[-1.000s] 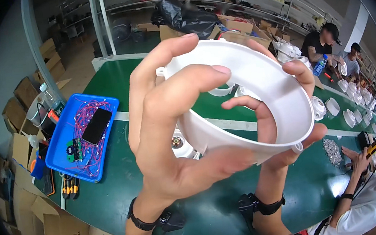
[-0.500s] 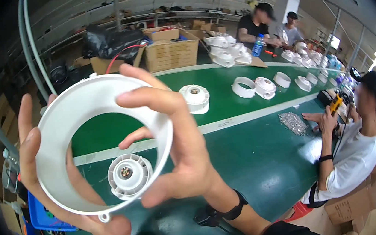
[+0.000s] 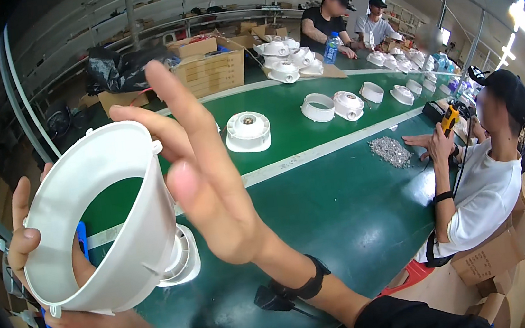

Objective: The person assembles white plastic housings onto circular electronic components with visible wiring. They repeatedly pick up a housing, align it over a component, press it into place, and set the assembled unit aside on the green workbench. The process is repeated for multiple units in a batch.

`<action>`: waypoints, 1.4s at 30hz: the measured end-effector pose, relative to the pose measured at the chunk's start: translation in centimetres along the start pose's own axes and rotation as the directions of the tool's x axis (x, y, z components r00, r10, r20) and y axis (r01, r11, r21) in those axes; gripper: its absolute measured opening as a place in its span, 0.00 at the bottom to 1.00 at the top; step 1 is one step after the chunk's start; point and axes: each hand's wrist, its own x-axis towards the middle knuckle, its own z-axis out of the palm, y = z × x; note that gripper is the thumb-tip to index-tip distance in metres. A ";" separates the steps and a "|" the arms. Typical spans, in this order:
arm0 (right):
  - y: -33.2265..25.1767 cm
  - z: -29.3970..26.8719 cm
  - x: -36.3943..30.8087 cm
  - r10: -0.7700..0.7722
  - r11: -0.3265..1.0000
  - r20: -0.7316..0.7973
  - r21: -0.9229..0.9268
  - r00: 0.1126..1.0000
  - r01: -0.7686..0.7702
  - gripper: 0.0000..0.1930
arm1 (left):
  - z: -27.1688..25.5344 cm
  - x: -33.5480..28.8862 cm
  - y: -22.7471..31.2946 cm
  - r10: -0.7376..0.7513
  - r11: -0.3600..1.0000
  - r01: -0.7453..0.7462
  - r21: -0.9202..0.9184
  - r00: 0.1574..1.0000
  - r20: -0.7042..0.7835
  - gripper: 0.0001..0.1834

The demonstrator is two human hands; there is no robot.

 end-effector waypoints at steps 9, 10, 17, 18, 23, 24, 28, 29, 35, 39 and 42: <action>1.1 0.2 -0.1 -0.099 0.961 0.081 -0.251 0.992 0.116 0.50 | 1.3 0.1 0.4 0.063 0.973 -0.051 0.225 0.997 -0.043 0.32; 1.0 0.2 -0.1 -0.097 0.964 0.078 -0.241 0.992 0.113 0.47 | 1.4 0.3 0.6 0.056 0.973 -0.043 0.225 0.997 -0.053 0.31; 0.8 -0.7 0.4 -0.170 0.955 -0.020 -0.250 0.985 0.159 0.35 | 0.9 0.9 0.6 0.122 0.931 -0.169 0.323 0.980 0.160 0.36; 0.9 -0.8 0.4 -0.164 0.942 -0.042 -0.304 0.986 0.144 0.37 | 1.0 0.9 0.9 0.124 0.916 -0.205 0.345 0.962 0.243 0.38; 1.3 -0.5 0.4 -0.104 0.929 -0.090 -0.364 0.991 0.064 0.31 | -0.9 0.7 0.7 0.083 0.865 -0.202 0.459 0.960 0.266 0.38; 0.6 -1.1 0.3 -0.061 0.901 -0.089 -0.433 0.994 0.017 0.29 | -1.4 0.8 0.1 0.044 0.861 -0.155 0.484 0.971 0.234 0.36; 1.2 -1.3 0.7 0.075 0.849 -0.104 -0.515 0.992 -0.118 0.23 | -4.0 2.3 -1.2 -0.122 0.828 0.018 0.561 0.981 0.149 0.21; 1.0 -1.6 0.6 0.196 0.801 -0.070 -0.564 0.978 -0.201 0.22 | -5.2 3.0 -1.5 -0.226 0.825 0.117 0.552 0.965 0.134 0.19; 3.0 0.1 0.3 0.325 0.775 -0.012 -0.570 0.945 -0.274 0.27 | -8.0 2.9 -3.0 -0.614 0.668 0.450 0.593 0.783 0.098 0.23; 5.4 -2.3 0.3 0.315 0.780 -0.073 -0.548 0.946 -0.302 0.26 | -5.6 3.1 -2.4 -0.632 0.600 0.422 0.680 0.771 0.078 0.26; 9.0 -5.7 0.6 0.434 0.778 -0.265 -0.371 0.861 -0.507 0.24 | -5.8 2.6 -2.5 -0.645 0.638 0.388 0.665 0.741 0.187 0.26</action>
